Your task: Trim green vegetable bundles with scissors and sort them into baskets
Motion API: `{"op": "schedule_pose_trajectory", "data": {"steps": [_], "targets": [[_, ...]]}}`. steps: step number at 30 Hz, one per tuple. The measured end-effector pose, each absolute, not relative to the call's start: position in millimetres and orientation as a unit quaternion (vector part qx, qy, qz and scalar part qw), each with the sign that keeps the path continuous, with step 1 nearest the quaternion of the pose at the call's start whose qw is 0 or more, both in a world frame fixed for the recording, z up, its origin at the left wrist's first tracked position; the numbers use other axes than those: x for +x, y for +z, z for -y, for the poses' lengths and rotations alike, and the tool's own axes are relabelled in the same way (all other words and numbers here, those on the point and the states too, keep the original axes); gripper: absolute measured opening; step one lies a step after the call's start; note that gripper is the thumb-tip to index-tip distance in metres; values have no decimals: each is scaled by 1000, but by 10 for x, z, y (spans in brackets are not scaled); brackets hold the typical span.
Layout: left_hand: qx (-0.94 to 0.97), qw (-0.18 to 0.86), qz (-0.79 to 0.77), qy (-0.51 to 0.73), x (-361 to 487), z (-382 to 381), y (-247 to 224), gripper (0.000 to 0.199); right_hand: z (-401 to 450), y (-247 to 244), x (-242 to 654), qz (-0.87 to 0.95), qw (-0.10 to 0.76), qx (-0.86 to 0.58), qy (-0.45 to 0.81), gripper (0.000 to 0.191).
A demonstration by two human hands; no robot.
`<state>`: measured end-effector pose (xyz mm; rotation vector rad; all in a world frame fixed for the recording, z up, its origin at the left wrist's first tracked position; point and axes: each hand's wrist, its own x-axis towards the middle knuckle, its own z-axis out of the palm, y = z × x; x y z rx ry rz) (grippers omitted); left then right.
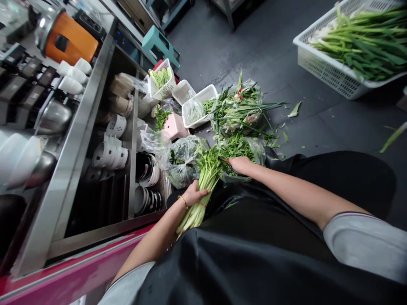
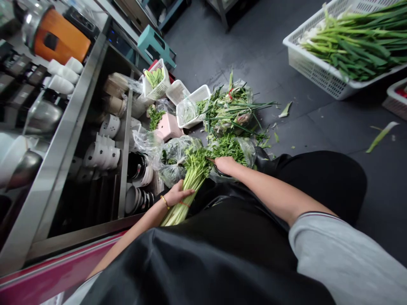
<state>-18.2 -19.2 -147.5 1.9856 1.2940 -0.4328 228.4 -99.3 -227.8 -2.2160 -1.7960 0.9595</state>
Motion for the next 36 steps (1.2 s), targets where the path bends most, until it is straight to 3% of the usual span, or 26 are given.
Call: {"op": "schedule_pose_trajectory", "data": {"steps": [3,12,18,23,28,30,34,36], "targets": [[738,410,-519,-135,-238,113,-1507,54,1073,-2303,2449,600,70,-725,331,35],[790,345,-483,-155,-105,335,-1417,51,939,-2165,2136,556,84,-774,290,42],[722,455,-503,-136,-245,354,-1474,54,1048,-2300,2374,585,82,-727,350,34],[777,362,-484,-177,-205,360,-1492,49,1106,-2148,2401,580,95,-726,357,39],[817,251,-481,-195,1,411,-1305,50,998,-1979,2155,556,140,-752,325,32],[809,308,-480,-141,32,399,-1194,60,943,-1909,2094,559,173,-742,327,31],[663,594,-456,5,-51,451,-1171,78,819,-1730,2014,546,321,-694,342,43],[570,674,-469,11,-112,516,-1277,93,771,-1664,1994,551,394,-646,352,48]]}}
